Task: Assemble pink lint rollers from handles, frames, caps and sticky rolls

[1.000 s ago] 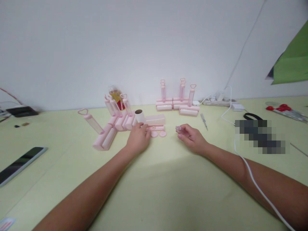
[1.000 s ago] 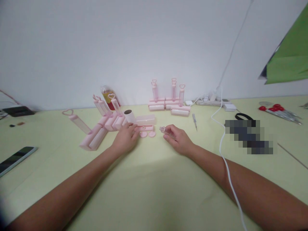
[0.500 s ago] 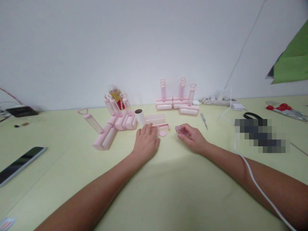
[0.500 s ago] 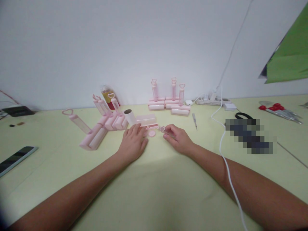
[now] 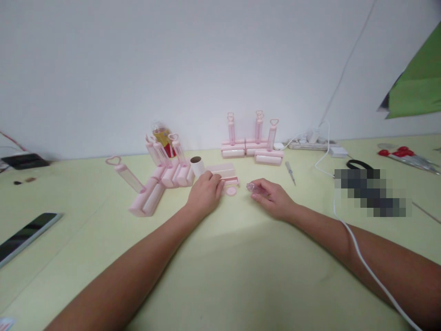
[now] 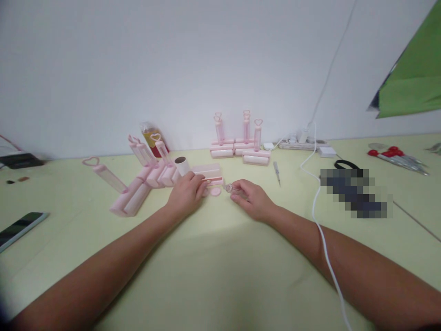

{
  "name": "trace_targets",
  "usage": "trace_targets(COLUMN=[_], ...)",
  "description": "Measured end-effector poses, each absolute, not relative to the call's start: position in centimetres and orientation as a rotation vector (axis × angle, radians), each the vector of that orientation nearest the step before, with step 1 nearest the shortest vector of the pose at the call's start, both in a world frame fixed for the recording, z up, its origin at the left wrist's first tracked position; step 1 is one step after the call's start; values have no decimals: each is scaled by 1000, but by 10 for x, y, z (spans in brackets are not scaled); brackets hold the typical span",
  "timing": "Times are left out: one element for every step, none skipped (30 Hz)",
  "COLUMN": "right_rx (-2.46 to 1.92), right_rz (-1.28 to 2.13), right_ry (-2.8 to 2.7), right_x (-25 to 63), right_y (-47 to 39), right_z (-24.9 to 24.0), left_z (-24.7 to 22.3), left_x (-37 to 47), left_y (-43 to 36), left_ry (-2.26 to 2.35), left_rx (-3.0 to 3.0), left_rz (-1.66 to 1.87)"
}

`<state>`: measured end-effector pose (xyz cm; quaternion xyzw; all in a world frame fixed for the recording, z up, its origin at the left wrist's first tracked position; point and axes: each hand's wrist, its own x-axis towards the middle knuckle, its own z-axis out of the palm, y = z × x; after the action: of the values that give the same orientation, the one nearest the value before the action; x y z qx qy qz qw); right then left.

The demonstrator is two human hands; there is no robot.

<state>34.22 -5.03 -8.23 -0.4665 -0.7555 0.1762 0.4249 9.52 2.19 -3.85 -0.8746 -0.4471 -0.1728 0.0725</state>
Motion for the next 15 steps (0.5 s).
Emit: trace_targets(right_rx=[-1157,-1148,-1142,-1139,-1138,-1139,-1141,-1143,-1146,-1148,-1150,-1152,-1152,-1153,-1155], right_rz=[441,439,435,430,425,420,419,421,421,419,418,419,421,424,429], right_ry=[-1915,-1936,-1952,-1963,-1969,-1972,-1976,-1981,-1985,-1987,-1988,-1988,-1986,-1983,-1979], right_x=[342,342,342,342,341,341,340,340,340,340,340,340,340,340,341], right_y=[-50,-50,-50,-50,-50,-50,-50,-50,-50,-50,-50,-50,-50,-50,-50], right_z=[-83,-83,-84,-84,-84,-84,-83,-83,-83,-82,-82,-83,-83,-83,-84], left_z=[-38,-38,-39,-40,-42,-44,-45,-47,-48,-49,-49,-48,-47,-46,-44], left_x=[93,90,88,87,87,87,87,88,89,91,93,95,97,98,100], left_y=[22,21,20,20,19,19,19,20,21,22,23,24,25,26,27], left_ry=[-1350,-1351,-1348,-1338,-1326,-1315,-1311,-1314,-1323,-1336,-1350,-1361,-1367,-1367,-1366], left_rx=[-2628,-2632,-2637,-2645,-2655,-2663,-2666,-2662,-2654,-2642,-2627,-2612,-2600,-2593,-2589], left_rz=[-531,-530,-520,-503,-482,-460,-437,-411,-379,-342,-307,-276,-251,-233,-220])
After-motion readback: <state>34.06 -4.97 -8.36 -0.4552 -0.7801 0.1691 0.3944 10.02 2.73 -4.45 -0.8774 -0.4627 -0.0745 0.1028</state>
